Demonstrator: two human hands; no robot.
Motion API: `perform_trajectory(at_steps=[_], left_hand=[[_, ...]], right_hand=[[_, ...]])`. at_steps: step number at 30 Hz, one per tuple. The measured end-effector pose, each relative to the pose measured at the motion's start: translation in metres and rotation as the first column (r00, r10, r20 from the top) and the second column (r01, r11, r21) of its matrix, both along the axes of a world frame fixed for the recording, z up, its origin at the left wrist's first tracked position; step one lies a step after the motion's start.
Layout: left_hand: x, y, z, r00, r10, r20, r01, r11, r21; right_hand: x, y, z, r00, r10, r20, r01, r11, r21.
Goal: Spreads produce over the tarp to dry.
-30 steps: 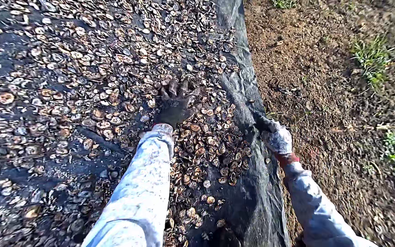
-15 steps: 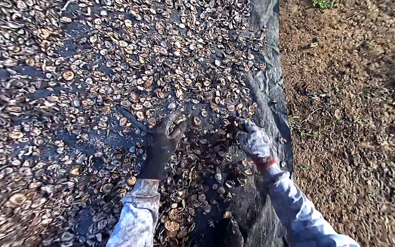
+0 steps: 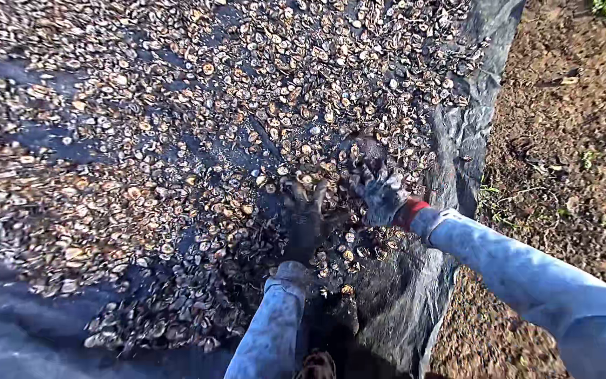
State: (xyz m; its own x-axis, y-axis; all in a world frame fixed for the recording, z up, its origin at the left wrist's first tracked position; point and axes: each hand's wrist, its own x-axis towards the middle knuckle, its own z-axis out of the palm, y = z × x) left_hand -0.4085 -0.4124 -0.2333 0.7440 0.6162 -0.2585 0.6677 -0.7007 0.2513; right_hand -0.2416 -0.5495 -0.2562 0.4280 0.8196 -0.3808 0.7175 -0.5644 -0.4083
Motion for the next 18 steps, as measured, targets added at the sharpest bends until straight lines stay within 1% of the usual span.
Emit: perform_trajectory(at_steps=[1,2,4,5,7,8,9,10,11,12,13,14,15,17,18], left_hand=[[0.000,-0.017,0.000,0.999,-0.045,-0.027,0.045,0.999,-0.015],[0.000,-0.029,0.004,0.996,-0.077,-0.050,0.075,0.996,-0.048],[0.001,-0.038,0.015,0.995,-0.080,-0.053,0.069,0.983,-0.173],[0.003,-0.034,0.015,0.998,-0.055,-0.010,0.051,0.979,-0.200],[0.010,-0.018,0.023,0.992,0.013,0.123,0.013,0.978,-0.209],[0.014,-0.012,0.033,0.986,0.042,0.163,-0.009,0.981,-0.196],[0.023,-0.007,0.044,0.978,0.060,0.201,-0.028,0.987,-0.158],[0.030,-0.003,0.058,0.976,0.087,0.200,-0.058,0.987,-0.147],[0.033,0.001,0.072,0.980,0.105,0.168,-0.087,0.990,-0.110],[0.030,0.007,0.078,0.987,0.105,0.124,-0.098,0.994,-0.056],[0.021,0.013,0.079,0.993,0.089,0.079,-0.088,0.996,-0.010],[0.007,0.018,0.070,0.998,0.057,0.019,-0.058,0.998,0.037],[-0.014,0.015,0.057,0.998,0.039,-0.040,-0.037,0.998,0.052],[-0.057,-0.005,0.025,0.985,0.020,-0.170,-0.020,1.000,0.002],[-0.067,-0.018,0.022,0.972,0.017,-0.233,-0.029,0.999,-0.046]], right_hand=[[-0.021,-0.015,-0.003,0.998,0.054,-0.018,-0.054,0.998,0.024],[-0.027,-0.030,-0.002,0.995,0.094,-0.039,-0.092,0.995,0.041],[-0.012,-0.050,-0.002,0.992,0.117,-0.051,-0.108,0.984,0.144],[0.004,-0.054,-0.002,0.993,0.093,-0.078,-0.076,0.977,0.199],[0.035,-0.041,0.009,0.971,-0.034,-0.236,0.088,0.972,0.219],[0.047,-0.031,0.014,0.961,-0.109,-0.254,0.163,0.966,0.202],[0.056,-0.021,0.016,0.956,-0.188,-0.225,0.230,0.957,0.179],[0.059,-0.010,0.019,0.948,-0.247,-0.202,0.281,0.945,0.165],[0.058,0.001,0.023,0.949,-0.256,-0.182,0.286,0.945,0.160],[0.049,0.010,0.026,0.966,-0.212,-0.151,0.236,0.958,0.162],[0.033,0.018,0.027,0.985,-0.131,-0.108,0.147,0.976,0.162],[0.011,0.025,0.027,0.996,-0.039,-0.086,0.051,0.990,0.135],[-0.016,0.029,0.023,0.995,0.045,-0.093,-0.035,0.994,0.102],[-0.074,0.023,0.015,0.970,0.185,-0.160,-0.170,0.980,0.101],[-0.093,0.014,0.018,0.949,0.235,-0.210,-0.216,0.970,0.112]])
